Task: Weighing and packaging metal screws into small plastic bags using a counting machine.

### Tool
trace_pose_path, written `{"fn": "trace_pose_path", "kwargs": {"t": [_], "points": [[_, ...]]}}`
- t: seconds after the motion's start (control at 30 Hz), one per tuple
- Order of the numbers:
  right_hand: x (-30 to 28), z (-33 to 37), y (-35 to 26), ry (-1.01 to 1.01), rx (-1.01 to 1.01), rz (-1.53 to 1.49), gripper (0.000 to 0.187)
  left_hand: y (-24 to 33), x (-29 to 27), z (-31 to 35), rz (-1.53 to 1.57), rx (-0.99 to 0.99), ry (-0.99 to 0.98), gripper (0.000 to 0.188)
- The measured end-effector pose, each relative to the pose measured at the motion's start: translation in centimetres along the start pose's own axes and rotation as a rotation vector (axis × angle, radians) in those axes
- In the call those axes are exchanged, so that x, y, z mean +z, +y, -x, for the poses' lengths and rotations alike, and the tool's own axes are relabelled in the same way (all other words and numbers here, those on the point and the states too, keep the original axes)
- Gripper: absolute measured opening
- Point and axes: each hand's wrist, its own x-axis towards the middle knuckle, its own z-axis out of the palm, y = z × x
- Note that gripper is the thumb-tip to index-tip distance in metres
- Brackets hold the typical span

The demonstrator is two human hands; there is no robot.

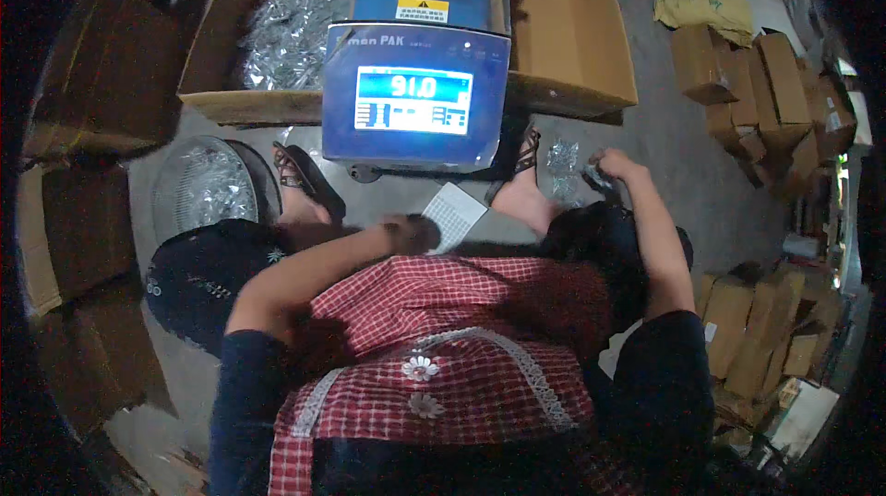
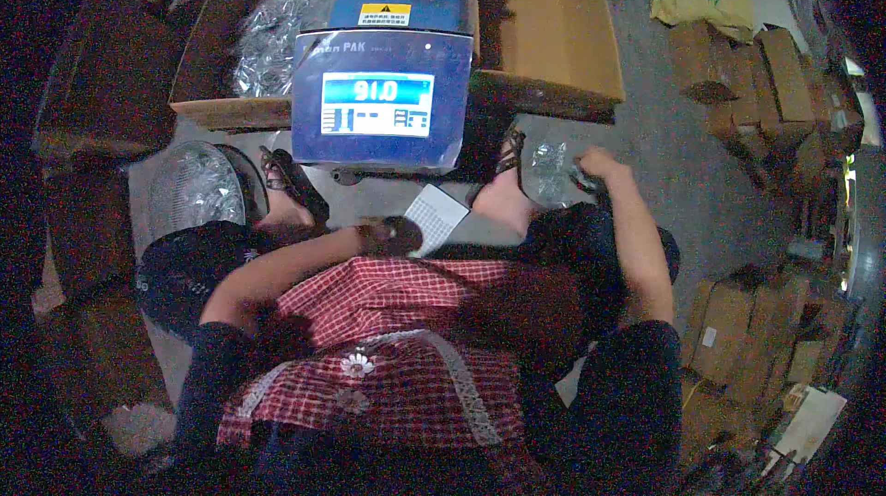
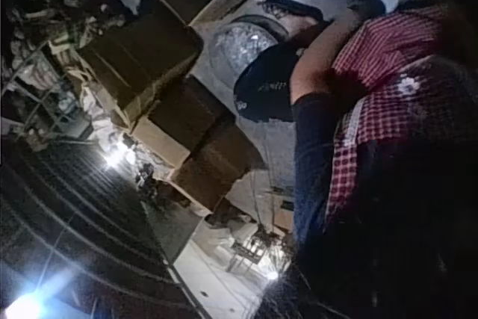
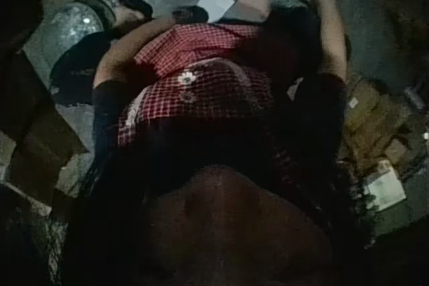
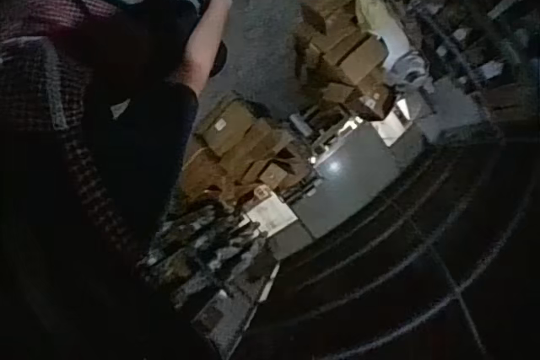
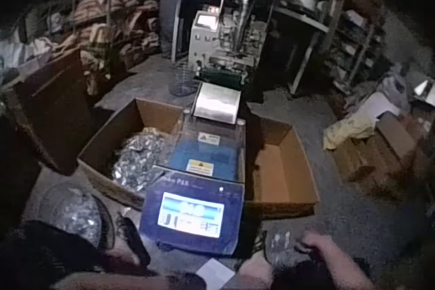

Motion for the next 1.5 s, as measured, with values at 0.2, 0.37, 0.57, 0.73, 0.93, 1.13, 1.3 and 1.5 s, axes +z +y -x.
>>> {"fn": "trace_pose_path", "kwargs": {"t": [0.2, 0.37, 0.57, 0.73, 0.93, 1.13, 1.3, 1.5], "points": [[7.8, -1.0, -3.6, 0.152, -0.102, -0.115, 0.041, -0.8, -3.4, -5.7, 0.365, -0.551, -0.391, 0.027], [13.5, -7.0, 5.8, 0.324, 0.299, -0.023, 0.039, -5.8, -10.7, -7.6, 0.817, -0.609, -0.406, 0.061], [22.5, -16.2, 0.5, 0.729, 0.136, -0.422, 0.038, -6.8, -14.1, 3.8, 1.003, -1.311, -0.74, 0.082], [19.2, -19.4, 18.3, 0.034, 0.103, -0.156, 0.081, -8.8, -7.9, 3.8, 0.859, -1.32, -0.78, 0.082], [21.6, -14.6, 1.9, 0.326, 0.267, -0.257, 0.084, -9.0, -10.1, 4.6, 0.96, -1.239, -0.973, 0.075], [15.8, -11.3, 4.0, 0.395, 0.194, -0.13, 0.046, -4.9, -5.3, -1.8, 0.885, -0.884, -0.784, 0.06], [15.6, -11.4, 6.8, 0.549, 0.068, -0.566, 0.011, -1.6, -4.1, -6.0, 0.947, -1.214, -0.486, 0.057], [-1.1, -6.5, -8.0, 0.197, -0.379, -0.485, 0.02, 3.8, 1.8, -0.1, 0.91, -1.321, -0.557, 0.046]]}}
